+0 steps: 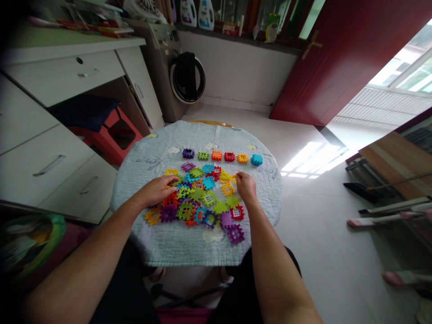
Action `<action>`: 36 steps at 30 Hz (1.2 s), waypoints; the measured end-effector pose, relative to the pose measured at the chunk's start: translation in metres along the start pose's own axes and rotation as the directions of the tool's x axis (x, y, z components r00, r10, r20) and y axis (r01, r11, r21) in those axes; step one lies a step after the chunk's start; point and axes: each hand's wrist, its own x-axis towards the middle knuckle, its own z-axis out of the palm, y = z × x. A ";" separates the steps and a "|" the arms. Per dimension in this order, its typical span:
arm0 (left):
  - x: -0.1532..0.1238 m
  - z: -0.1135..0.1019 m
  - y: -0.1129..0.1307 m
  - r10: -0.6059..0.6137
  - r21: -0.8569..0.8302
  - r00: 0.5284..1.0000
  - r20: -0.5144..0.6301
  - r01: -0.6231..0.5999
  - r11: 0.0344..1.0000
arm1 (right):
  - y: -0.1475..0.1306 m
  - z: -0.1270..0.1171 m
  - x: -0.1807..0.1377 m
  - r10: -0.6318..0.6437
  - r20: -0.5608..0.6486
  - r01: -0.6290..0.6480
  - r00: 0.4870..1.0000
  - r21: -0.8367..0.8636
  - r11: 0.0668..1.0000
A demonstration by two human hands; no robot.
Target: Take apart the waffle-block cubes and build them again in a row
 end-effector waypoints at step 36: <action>0.008 0.011 0.004 -0.005 -0.070 0.994 -0.112 -0.003 0.998 | -0.020 0.008 -0.009 0.039 0.323 -0.283 0.946 0.759 0.586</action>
